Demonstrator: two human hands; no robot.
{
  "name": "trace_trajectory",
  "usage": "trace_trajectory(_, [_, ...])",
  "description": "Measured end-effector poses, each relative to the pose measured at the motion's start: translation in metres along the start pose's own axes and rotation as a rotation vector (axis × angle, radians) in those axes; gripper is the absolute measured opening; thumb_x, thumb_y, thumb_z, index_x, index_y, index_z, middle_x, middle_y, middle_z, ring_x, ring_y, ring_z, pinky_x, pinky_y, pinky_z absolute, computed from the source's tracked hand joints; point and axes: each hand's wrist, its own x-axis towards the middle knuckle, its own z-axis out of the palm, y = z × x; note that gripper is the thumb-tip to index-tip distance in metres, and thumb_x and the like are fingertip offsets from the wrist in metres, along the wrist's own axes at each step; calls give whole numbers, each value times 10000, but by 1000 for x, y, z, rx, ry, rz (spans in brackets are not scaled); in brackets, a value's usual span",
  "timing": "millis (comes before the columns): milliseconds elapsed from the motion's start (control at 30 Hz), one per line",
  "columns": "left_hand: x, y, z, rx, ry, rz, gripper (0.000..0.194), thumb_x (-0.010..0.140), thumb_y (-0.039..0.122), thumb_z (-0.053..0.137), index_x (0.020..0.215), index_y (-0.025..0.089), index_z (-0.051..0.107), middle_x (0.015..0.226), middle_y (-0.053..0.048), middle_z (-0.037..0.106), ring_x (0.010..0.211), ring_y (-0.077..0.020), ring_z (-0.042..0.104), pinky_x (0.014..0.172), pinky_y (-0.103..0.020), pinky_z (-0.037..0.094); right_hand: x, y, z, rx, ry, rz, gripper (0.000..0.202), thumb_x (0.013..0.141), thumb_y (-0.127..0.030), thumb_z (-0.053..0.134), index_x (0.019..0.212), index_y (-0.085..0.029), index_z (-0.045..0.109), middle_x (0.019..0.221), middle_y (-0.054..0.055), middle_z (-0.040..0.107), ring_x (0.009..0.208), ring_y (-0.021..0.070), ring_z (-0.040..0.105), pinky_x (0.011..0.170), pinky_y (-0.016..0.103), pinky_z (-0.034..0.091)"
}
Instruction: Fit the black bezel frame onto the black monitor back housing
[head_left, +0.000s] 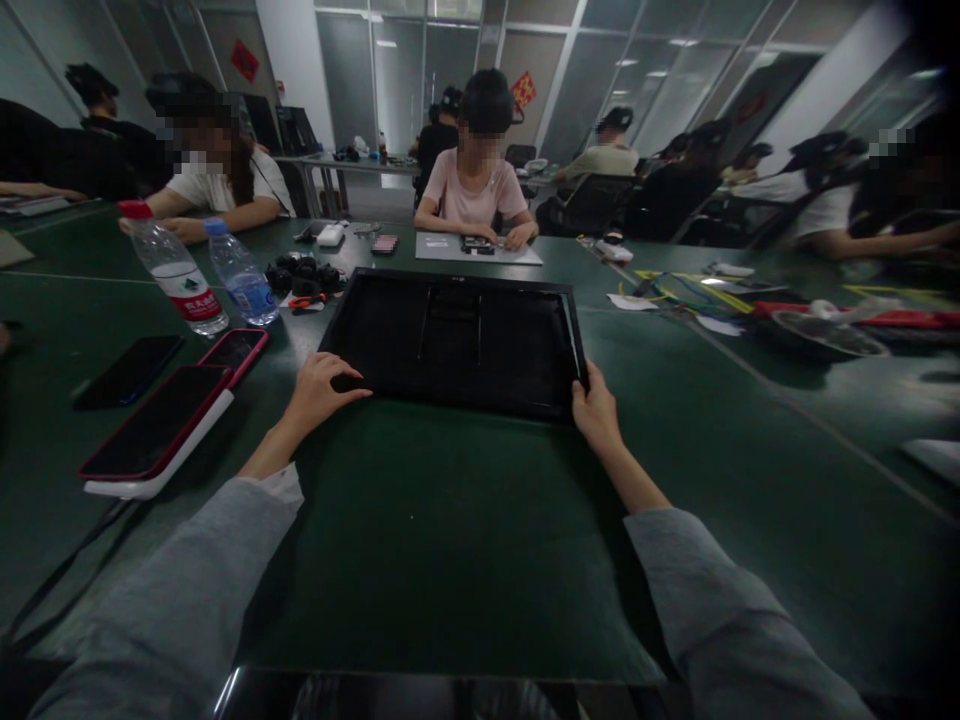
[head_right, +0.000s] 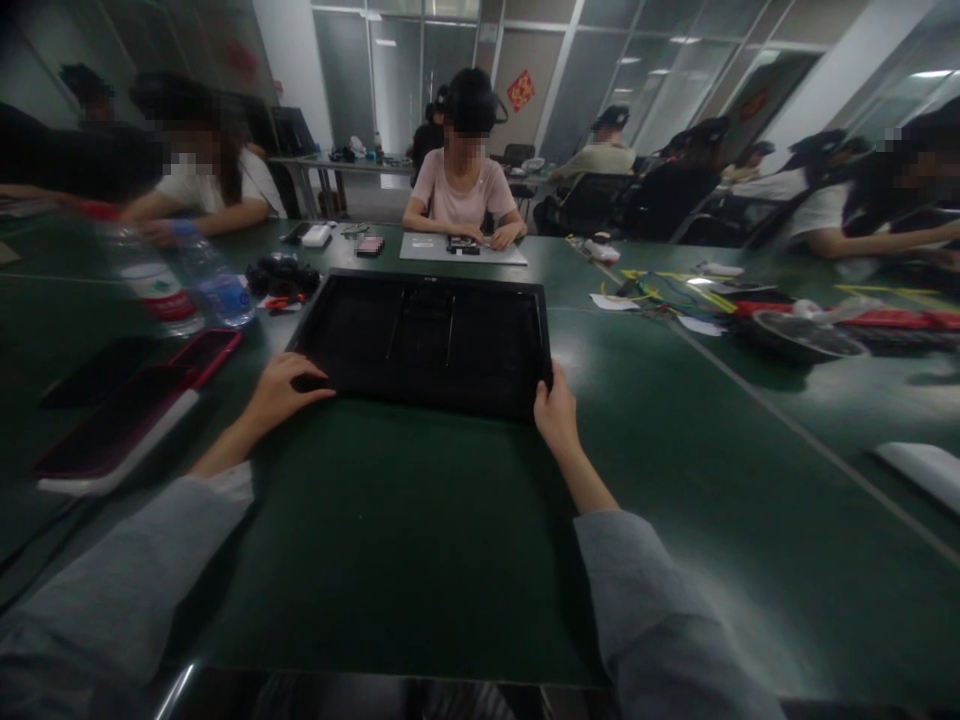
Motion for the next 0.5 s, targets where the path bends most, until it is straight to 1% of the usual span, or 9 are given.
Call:
trace_trajectory(100, [0, -5, 2, 3, -19, 16, 350, 733, 578, 921, 883, 279, 820, 1071, -93, 772, 1199, -343, 613, 1170, -557, 410, 2, 1, 1, -10, -21, 21, 671, 935, -460, 523, 1523, -141, 583, 1460, 213, 667, 1395, 379, 621, 1242, 603, 438])
trace_trajectory(167, [0, -7, 4, 6, -32, 41, 353, 762, 585, 899, 910, 275, 823, 1129, -102, 766, 1237, -344, 607, 1194, -564, 394, 5, 2, 1, -8, -25, 26, 679, 926, -447, 521, 1515, -116, 588, 1468, 226, 662, 1409, 377, 611, 1248, 603, 430])
trace_trajectory(233, [0, -8, 6, 18, -8, 46, 357, 822, 584, 846, 990, 270, 824, 1251, -118, 743, 1320, -351, 581, 1230, -572, 364, 7, 4, 2, 3, -23, 24, 673, 915, -436, 527, 1504, -118, 596, 1466, 222, 666, 1413, 373, 609, 1250, 608, 428])
trace_trajectory(267, [0, -8, 7, 28, 27, 31, 364, 860, 571, 810, 1055, 264, 817, 1332, -128, 718, 1372, -354, 558, 1250, -576, 345, 8, 5, 2, 6, -22, 25, 667, 908, -430, 534, 1496, -123, 600, 1463, 218, 670, 1407, 374, 613, 1247, 615, 428])
trace_trajectory(333, [1, -10, 9, 44, 127, -45, 401, 923, 513, 735, 1216, 241, 774, 1475, -156, 645, 1467, -359, 502, 1281, -577, 317, 9, 6, 4, 4, -26, 22, 659, 894, -416, 545, 1486, -130, 600, 1458, 218, 674, 1389, 383, 626, 1238, 631, 430])
trace_trajectory(400, [2, -14, 11, 38, 205, -158, 475, 948, 441, 684, 1353, 194, 703, 1542, -194, 595, 1510, -362, 480, 1287, -563, 330, 8, 7, 5, -5, -22, 17, 650, 891, -409, 546, 1479, -137, 597, 1450, 221, 676, 1370, 389, 637, 1223, 640, 442])
trace_trajectory(467, [4, -22, 12, 6, 215, -263, 548, 950, 399, 653, 1436, 146, 645, 1532, -220, 607, 1494, -361, 514, 1267, -536, 380, 8, 7, 6, -9, -16, 15, 632, 896, -418, 546, 1469, -156, 601, 1420, 215, 691, 1341, 386, 654, 1199, 636, 470])
trace_trajectory(500, [4, -26, 11, -16, 185, -289, 565, 956, 399, 637, 1458, 138, 632, 1507, -218, 634, 1454, -355, 562, 1247, -524, 413, 7, 7, 6, -8, -12, 17, 623, 898, -424, 547, 1462, -166, 607, 1395, 209, 703, 1322, 382, 664, 1186, 632, 485])
